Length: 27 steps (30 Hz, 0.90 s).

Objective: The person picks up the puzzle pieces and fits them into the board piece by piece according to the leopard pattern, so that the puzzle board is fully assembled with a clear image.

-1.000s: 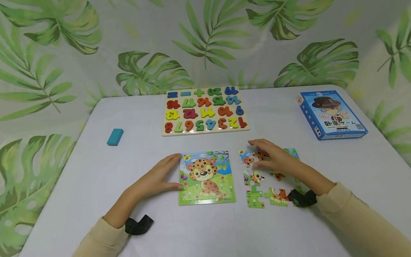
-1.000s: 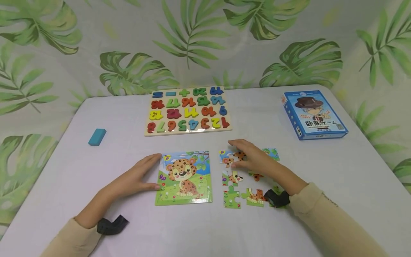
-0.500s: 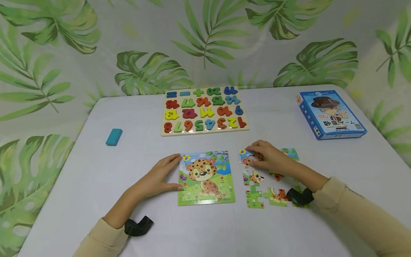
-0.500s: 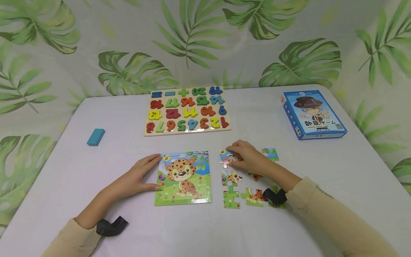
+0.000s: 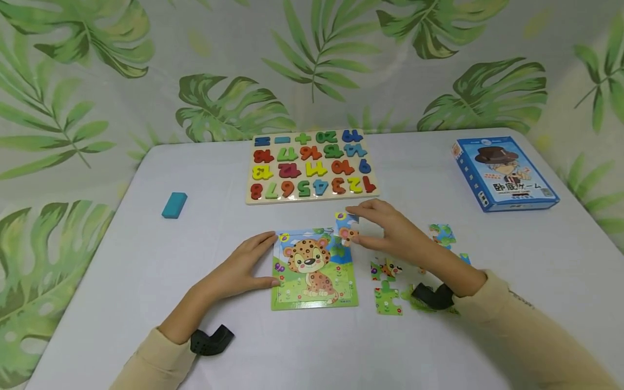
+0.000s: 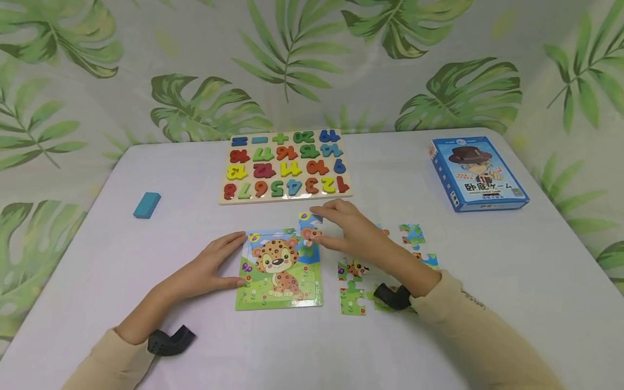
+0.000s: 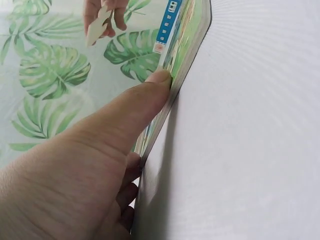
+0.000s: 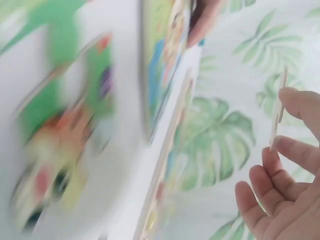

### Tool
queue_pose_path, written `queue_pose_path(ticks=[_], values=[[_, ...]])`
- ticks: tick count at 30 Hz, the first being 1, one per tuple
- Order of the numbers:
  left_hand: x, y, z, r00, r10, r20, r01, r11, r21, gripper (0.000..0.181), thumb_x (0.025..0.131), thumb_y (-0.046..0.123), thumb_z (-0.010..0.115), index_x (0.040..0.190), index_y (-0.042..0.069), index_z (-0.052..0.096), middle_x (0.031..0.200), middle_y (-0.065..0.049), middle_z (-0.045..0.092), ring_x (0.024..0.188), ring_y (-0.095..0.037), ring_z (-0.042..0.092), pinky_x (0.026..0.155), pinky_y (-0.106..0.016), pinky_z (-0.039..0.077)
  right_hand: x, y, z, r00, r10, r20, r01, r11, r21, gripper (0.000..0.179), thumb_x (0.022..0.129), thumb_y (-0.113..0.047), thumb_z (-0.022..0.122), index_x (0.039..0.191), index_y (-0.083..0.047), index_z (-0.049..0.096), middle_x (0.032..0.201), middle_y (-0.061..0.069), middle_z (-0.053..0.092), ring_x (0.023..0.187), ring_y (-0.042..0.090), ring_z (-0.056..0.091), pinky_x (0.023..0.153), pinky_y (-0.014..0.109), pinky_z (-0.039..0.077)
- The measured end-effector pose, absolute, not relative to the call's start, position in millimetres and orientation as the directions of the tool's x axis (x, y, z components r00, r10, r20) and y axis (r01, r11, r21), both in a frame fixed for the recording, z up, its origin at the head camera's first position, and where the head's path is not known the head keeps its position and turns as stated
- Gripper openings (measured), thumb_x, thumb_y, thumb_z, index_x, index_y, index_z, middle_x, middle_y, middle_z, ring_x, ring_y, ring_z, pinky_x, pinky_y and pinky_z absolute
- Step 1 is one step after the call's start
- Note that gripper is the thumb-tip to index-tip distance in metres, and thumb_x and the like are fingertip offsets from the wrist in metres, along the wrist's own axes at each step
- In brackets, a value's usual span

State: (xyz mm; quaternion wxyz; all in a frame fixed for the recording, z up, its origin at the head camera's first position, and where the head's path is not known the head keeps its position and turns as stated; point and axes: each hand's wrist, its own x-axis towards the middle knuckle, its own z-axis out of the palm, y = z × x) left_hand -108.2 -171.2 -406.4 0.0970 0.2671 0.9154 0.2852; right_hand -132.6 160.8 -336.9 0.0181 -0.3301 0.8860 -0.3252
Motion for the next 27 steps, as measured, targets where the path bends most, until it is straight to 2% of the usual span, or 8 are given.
queue_pose_path(ticks=[4,8,12,20,27], values=[[-108,-171,-405,-0.837,0.547,-0.025,0.439,0.697,0.566,0.091,0.074,0.055,0.064,0.142,0.008,0.026,0.146,-0.006,0.021,0.131,-0.028,0.019,0.101,-0.048,0.024,-131,130,-338,-0.765,-0.611,0.203,-0.587,0.532,-0.61,0.047,0.081,-0.025,0.067,0.123,-0.008,0.052,0.12,0.004,0.047,0.113,0.018,0.041,0.091,0.038,0.039],[-108,-172,-405,-0.835,0.55,-0.018,0.445,0.694,0.567,0.09,0.075,0.053,0.065,0.142,0.008,0.026,0.146,-0.006,0.021,0.131,-0.028,0.02,0.101,-0.048,0.023,-132,102,-347,-0.757,-0.618,0.212,-0.597,0.522,-0.609,0.044,0.081,-0.026,0.068,0.119,-0.007,0.056,0.115,0.004,0.05,0.109,0.018,0.043,0.089,0.034,0.041],[-108,-171,-406,-0.834,0.552,-0.009,0.451,0.69,0.566,0.089,0.075,0.053,0.065,0.142,0.008,0.026,0.146,-0.005,0.021,0.131,-0.027,0.02,0.101,-0.048,0.024,-132,82,-360,-0.759,-0.632,0.155,-0.584,0.556,-0.591,0.044,0.082,-0.028,0.067,0.119,-0.007,0.058,0.111,0.006,0.051,0.105,0.019,0.045,0.087,0.033,0.042],[-109,-172,-408,-0.83,0.557,0.002,0.461,0.685,0.564,0.088,0.074,0.055,0.064,0.142,0.011,0.028,0.146,-0.003,0.022,0.131,-0.026,0.02,0.102,-0.047,0.023,-139,66,-383,-0.785,-0.618,0.052,-0.54,0.639,-0.548,0.046,0.081,-0.032,0.066,0.119,-0.008,0.057,0.111,0.003,0.054,0.102,0.016,0.048,0.086,0.03,0.041],[-110,-172,-409,-0.809,0.588,0.007,0.491,0.668,0.56,0.075,0.075,0.053,0.064,0.138,0.023,0.037,0.145,-0.005,0.021,0.131,-0.028,0.019,0.1,-0.051,0.022,-144,63,-392,-0.776,-0.625,0.088,-0.568,0.631,-0.529,0.042,0.081,-0.033,0.067,0.115,-0.01,0.059,0.111,0.003,0.055,0.104,0.018,0.046,0.09,0.035,0.037]])
